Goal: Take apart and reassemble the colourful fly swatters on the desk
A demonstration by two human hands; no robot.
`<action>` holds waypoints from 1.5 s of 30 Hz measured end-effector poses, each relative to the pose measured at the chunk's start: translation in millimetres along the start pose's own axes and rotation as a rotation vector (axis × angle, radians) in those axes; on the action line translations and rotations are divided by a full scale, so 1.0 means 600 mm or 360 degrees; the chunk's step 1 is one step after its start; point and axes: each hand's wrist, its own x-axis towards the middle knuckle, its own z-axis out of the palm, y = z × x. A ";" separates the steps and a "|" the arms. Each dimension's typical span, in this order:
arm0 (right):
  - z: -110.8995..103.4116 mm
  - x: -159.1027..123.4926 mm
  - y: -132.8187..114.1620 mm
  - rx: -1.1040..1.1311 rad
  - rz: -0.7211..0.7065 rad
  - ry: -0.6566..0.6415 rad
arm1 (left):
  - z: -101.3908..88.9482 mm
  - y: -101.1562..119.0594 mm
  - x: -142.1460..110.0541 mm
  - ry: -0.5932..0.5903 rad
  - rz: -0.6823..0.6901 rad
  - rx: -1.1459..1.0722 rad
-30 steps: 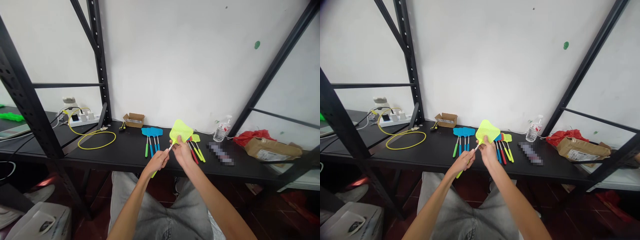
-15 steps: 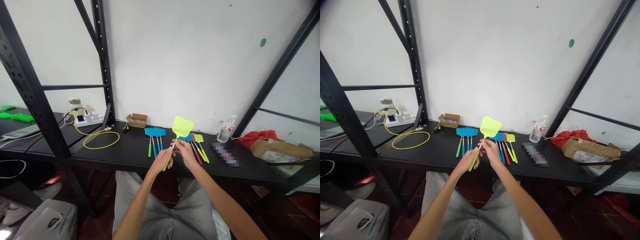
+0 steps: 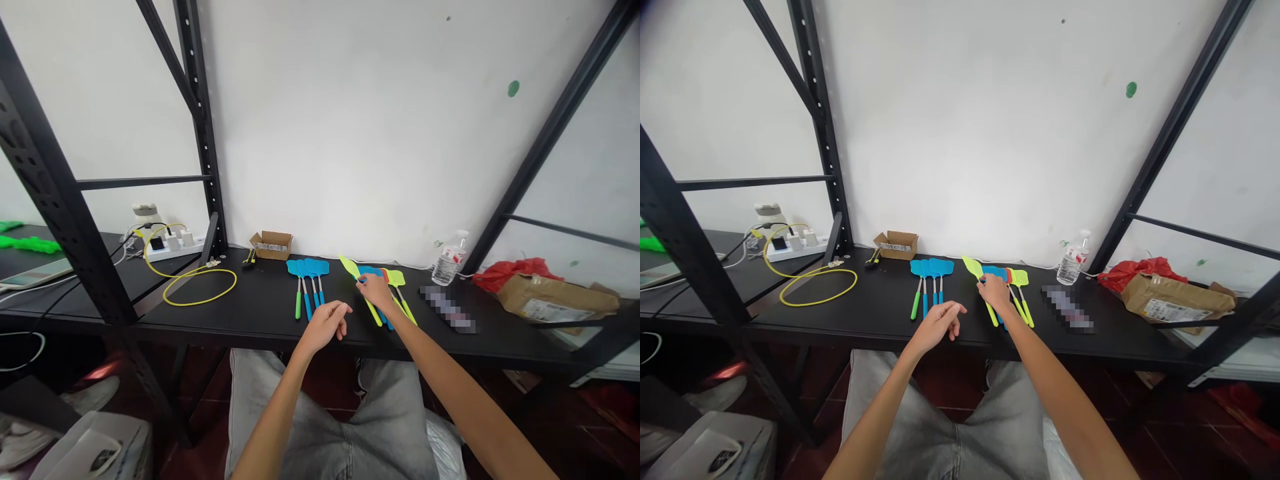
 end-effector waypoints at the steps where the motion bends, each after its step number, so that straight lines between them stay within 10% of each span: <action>1: 0.005 -0.003 -0.001 -0.0039 0.0017 0.0007 | 0.000 0.001 0.000 -0.0002 0.0001 0.0003; 29: -0.007 -0.097 -0.053 -0.0131 -0.0250 0.0184 | -0.001 0.005 -0.002 -0.0016 0.0017 0.0082; 45: 0.051 -0.030 -0.147 0.0139 -0.0126 -0.0367 | -0.002 -0.008 0.000 0.0066 0.0039 0.0025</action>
